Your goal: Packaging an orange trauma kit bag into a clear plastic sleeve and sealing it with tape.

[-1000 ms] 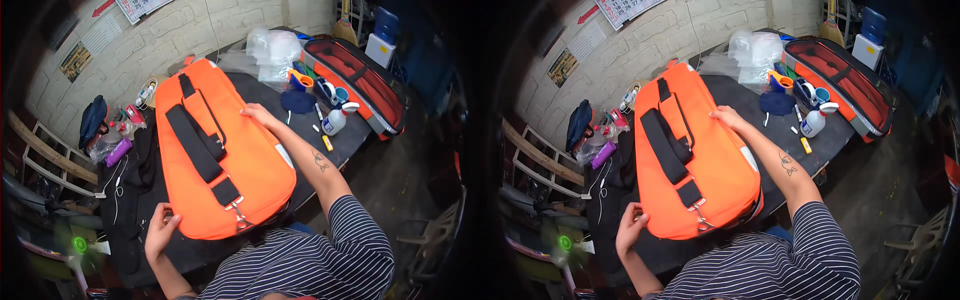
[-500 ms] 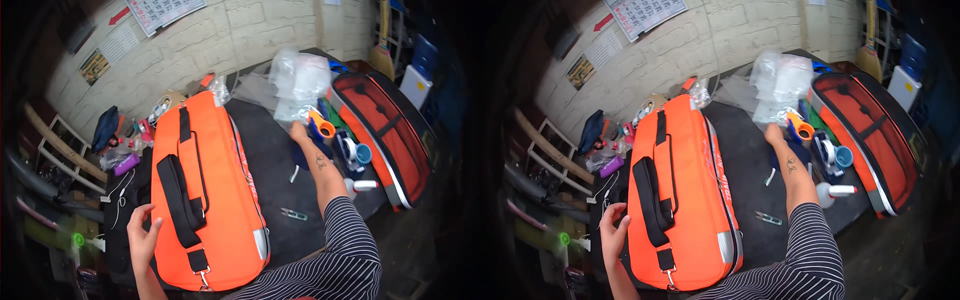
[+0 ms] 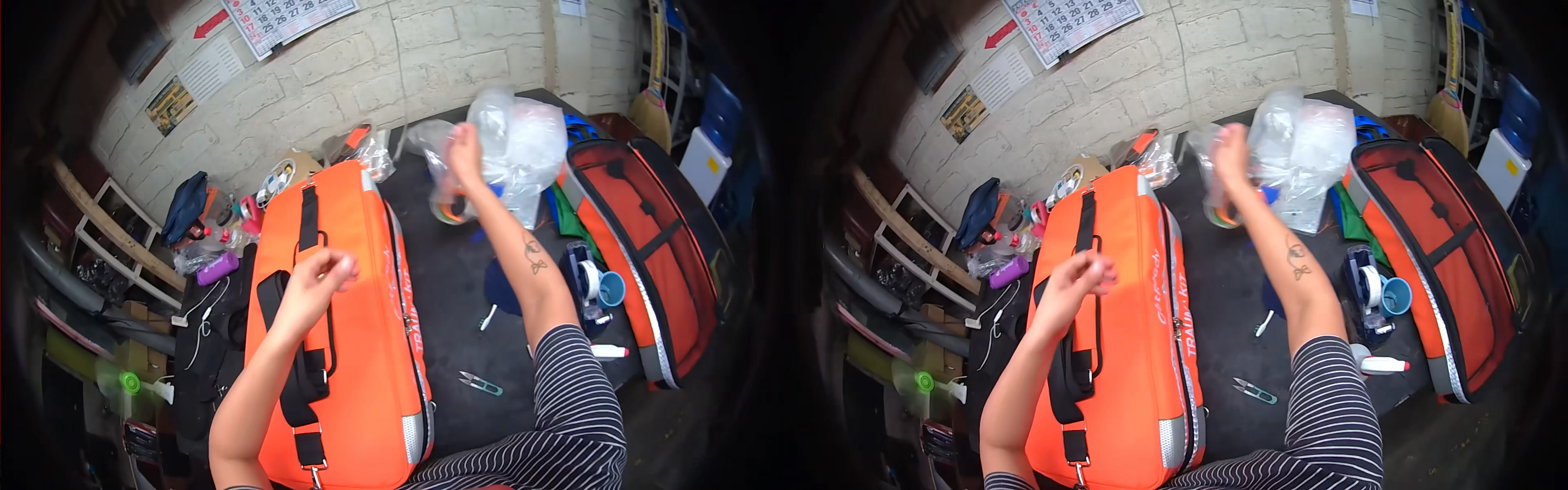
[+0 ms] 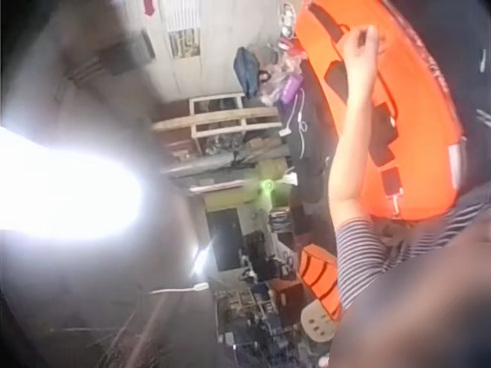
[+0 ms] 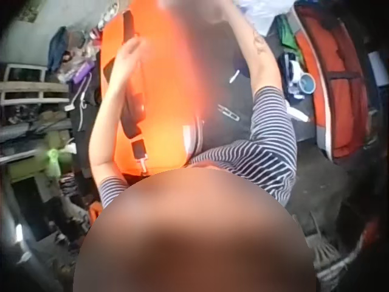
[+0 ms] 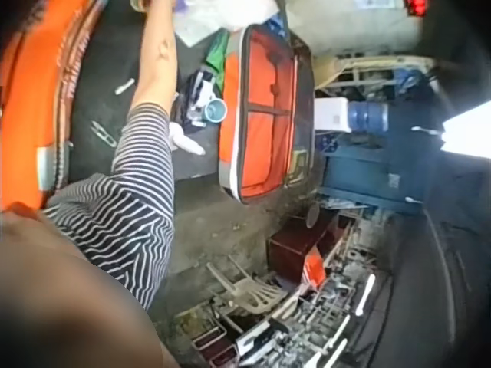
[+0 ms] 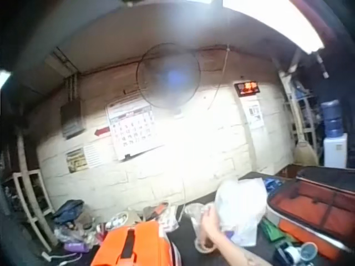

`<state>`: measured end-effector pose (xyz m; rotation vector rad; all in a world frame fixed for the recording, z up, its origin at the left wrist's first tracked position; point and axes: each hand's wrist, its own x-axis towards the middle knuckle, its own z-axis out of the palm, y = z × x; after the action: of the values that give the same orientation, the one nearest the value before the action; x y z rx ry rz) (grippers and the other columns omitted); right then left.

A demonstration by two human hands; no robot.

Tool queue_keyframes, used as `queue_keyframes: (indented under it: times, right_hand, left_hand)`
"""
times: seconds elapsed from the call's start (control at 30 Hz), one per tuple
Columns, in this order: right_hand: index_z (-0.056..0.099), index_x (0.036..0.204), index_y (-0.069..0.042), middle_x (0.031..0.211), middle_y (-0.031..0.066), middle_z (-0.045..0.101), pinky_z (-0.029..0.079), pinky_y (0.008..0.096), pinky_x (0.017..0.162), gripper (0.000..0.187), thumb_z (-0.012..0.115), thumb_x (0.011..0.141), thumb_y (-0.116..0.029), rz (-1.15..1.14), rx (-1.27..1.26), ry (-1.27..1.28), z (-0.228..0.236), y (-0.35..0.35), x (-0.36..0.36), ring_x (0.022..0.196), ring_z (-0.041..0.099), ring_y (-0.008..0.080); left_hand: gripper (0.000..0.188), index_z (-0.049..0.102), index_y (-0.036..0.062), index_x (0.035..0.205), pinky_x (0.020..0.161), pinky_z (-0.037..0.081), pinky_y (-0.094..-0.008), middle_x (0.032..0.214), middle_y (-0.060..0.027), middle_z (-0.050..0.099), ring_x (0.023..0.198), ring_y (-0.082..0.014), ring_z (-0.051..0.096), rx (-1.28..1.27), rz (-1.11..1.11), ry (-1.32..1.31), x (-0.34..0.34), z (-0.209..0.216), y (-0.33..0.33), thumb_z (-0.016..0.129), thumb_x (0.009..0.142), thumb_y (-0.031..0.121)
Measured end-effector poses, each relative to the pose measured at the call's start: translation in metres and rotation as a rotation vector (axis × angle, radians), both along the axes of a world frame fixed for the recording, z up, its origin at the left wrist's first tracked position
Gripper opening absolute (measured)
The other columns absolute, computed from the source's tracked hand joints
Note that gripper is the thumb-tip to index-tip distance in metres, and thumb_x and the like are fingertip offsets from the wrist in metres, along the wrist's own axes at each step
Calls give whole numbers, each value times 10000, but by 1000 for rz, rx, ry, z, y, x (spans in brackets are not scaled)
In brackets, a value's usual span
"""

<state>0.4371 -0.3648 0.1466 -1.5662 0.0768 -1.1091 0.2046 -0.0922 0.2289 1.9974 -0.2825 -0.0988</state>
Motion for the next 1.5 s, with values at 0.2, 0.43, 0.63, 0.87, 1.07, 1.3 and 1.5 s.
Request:
queue_keyframes:
  times: [0.2,0.43,0.63,0.87,1.07,1.3,1.5]
  right_hand:
    - [523,985,7,816,135,603,481,341,694,147,520,871,-84,918,-444,19,34,88,-108,771,595,198]
    - [574,910,4,897,64,553,433,250,727,80,545,860,-50,-36,-130,-329,-40,7,-144,787,525,141]
    - [510,1067,-9,913,69,499,403,283,761,371,567,822,-282,306,-41,-52,-119,48,-207,823,480,163]
    - [455,1087,-4,929,61,594,455,248,789,350,663,809,-50,529,569,140,-122,84,-178,826,572,120]
    - [462,1248,32,1028,110,636,491,288,802,395,564,897,-117,752,741,106,-116,80,-182,874,622,160]
    - [490,1018,12,925,106,614,531,273,703,133,489,934,-90,542,429,73,-119,67,-220,794,646,164]
    - [529,883,1,710,176,606,473,362,530,122,599,844,-91,209,10,160,-116,77,-255,612,636,297]
  left_hand:
    - [670,422,38,1268,922,419,-446,1190,-147,480,1064,-281,501,-618,79,442,84,-25,-53,575,845,535]
    - [256,497,22,1084,682,560,-377,1028,-174,586,810,-288,618,-654,214,348,115,-60,-94,497,935,230]
    - [188,471,-25,1051,674,578,-420,922,-160,569,789,-291,610,-770,86,311,147,-28,-106,438,929,113]
    - [280,429,-50,1117,747,568,-445,1042,-204,542,883,-336,607,-771,108,282,123,-35,-143,523,913,117]
    - [331,445,-54,1098,735,574,-432,1023,-202,542,869,-314,604,-743,177,242,138,-44,-125,584,887,160]
    - [215,450,-46,1050,569,599,-421,925,-166,594,722,-273,637,-695,296,129,152,-60,-121,534,881,57]
    - [223,473,-30,997,348,355,-257,748,-111,617,535,-181,598,-612,520,42,159,-75,-127,533,793,-95]
